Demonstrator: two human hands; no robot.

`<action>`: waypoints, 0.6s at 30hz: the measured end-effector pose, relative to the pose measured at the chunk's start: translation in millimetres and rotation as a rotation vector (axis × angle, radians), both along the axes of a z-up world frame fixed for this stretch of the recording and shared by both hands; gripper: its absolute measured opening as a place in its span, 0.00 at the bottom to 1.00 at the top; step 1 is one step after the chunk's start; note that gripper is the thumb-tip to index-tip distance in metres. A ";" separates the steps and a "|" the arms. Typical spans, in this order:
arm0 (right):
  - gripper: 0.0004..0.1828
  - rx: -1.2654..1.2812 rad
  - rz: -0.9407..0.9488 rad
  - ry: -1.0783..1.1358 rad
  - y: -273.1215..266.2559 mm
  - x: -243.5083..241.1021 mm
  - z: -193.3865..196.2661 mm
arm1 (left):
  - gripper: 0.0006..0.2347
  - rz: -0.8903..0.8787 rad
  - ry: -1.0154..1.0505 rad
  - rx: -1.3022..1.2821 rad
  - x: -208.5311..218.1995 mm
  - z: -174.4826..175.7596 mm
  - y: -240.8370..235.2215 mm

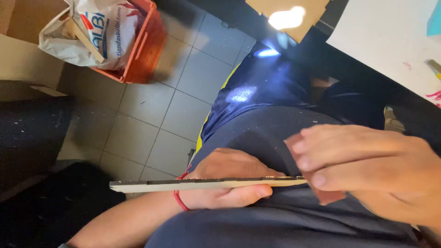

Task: Sanding the edges of laser-cut wooden pieces with sandpaper

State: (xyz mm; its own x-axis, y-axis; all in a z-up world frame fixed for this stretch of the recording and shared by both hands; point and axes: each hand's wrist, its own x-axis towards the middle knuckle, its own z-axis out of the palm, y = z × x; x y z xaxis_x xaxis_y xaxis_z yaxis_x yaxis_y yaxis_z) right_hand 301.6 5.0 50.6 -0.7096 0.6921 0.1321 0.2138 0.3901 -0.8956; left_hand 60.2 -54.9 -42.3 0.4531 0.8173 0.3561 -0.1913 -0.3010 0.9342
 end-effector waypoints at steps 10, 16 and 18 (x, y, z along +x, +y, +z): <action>0.08 0.141 0.026 -0.109 -21.3 1.8 -4.2 | 0.11 -0.044 0.016 -0.009 4.7 0.9 -4.6; 0.12 0.186 -0.080 -0.090 -23.1 -16.8 -0.2 | 0.11 -0.054 0.138 -0.042 8.1 8.4 -3.7; 0.12 0.206 -0.042 -0.128 -23.1 -12.1 -2.1 | 0.13 -0.063 0.186 -0.047 6.9 9.6 -3.1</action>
State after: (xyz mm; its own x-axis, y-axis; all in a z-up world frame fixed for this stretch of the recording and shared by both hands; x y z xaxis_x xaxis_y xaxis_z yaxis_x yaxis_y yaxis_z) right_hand 289.6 -18.1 48.5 -0.7011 0.6890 0.1837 0.3405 0.5498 -0.7627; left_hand 67.0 -58.0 -32.7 0.5581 0.7991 0.2236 -0.0313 -0.2490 0.9680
